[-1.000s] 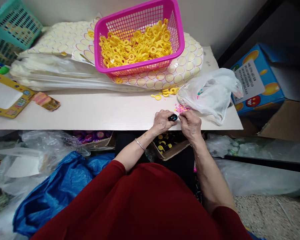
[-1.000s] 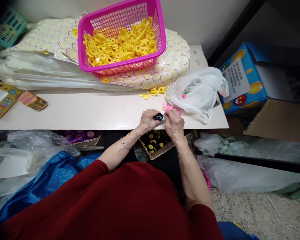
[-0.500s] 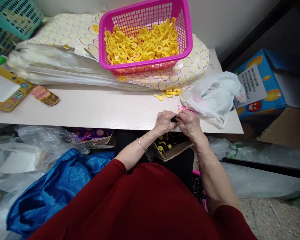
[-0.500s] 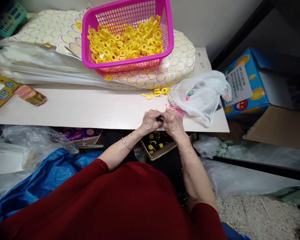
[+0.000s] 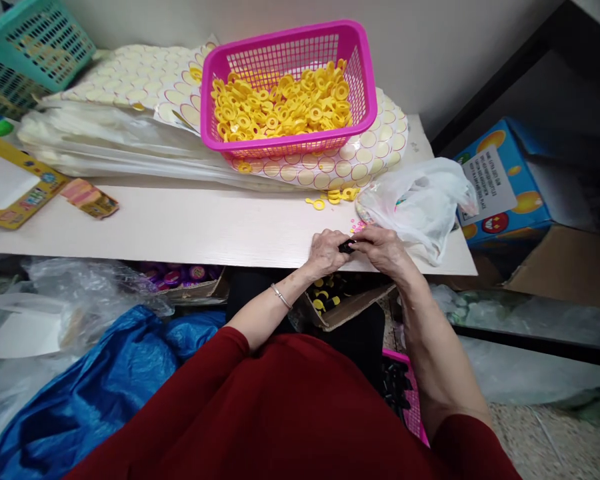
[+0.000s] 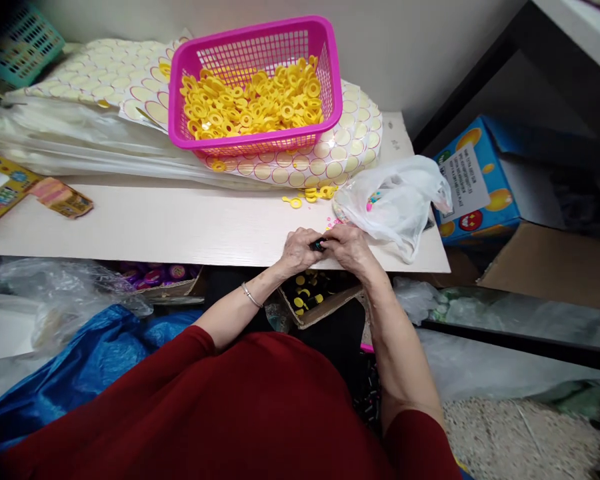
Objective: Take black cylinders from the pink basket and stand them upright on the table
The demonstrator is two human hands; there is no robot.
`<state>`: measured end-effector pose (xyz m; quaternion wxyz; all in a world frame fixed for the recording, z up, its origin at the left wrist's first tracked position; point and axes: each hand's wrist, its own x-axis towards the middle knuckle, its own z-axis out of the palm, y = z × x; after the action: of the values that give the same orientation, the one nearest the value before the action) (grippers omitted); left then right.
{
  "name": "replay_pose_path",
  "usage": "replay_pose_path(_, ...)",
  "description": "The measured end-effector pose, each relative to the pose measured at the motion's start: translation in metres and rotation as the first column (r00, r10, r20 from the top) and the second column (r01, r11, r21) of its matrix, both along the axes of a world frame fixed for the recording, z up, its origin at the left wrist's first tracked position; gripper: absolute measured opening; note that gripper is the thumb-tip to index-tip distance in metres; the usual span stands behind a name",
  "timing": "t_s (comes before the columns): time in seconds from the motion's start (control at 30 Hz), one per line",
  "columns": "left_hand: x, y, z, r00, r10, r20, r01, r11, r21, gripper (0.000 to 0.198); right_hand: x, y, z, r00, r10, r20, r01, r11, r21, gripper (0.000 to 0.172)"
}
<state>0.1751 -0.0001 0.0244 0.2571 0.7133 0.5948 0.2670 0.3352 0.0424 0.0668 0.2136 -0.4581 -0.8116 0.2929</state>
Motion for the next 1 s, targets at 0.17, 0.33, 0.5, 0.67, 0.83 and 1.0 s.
replay_pose_path(0.17, 0.002, 0.001, -0.001, 1.000, 0.017, 0.005, -0.017, 1.000, -0.008, 0.015, -0.012, 0.039, 0.003, 0.992, -0.113, -0.050, 0.115, 0.992, 0.049, 0.013)
replay_pose_path(0.33, 0.001, 0.000, -0.002, 0.999, 0.026, 0.038, -0.027, 1.000, 0.015, 0.018, -0.077, 0.073, 0.018, 0.900, 0.008, 0.436, -0.079, 0.986, 0.145, 0.016)
replay_pose_path(0.5, -0.002, -0.001, -0.001, 0.999, 0.009, 0.039, -0.010, 1.000, 0.009, 0.024, -0.123, 0.078, 0.012, 0.853, 0.008, 0.522, -0.076, 0.991, 0.109, 0.016)
replay_pose_path(0.67, -0.001, 0.000, 0.000, 0.999, 0.023, 0.029, -0.022, 1.000, -0.020, 0.030, -0.121, 0.077, 0.016, 0.868, -0.009, 0.497, -0.032, 0.997, 0.075, 0.017)
replay_pose_path(0.83, 0.000, 0.002, 0.002, 1.000, 0.027, 0.008, -0.027, 0.999, -0.042, 0.027, -0.065, 0.058, 0.025, 0.985, -0.122, 0.120, 0.126, 0.992, -0.027, 0.024)
replay_pose_path(1.0, -0.002, 0.002, 0.001, 1.000, 0.019, -0.002, -0.019, 1.000, -0.012, 0.025, 0.004, -0.005, -0.008, 0.663, -0.431, -0.612, 0.313, 0.903, -0.296, 0.032)
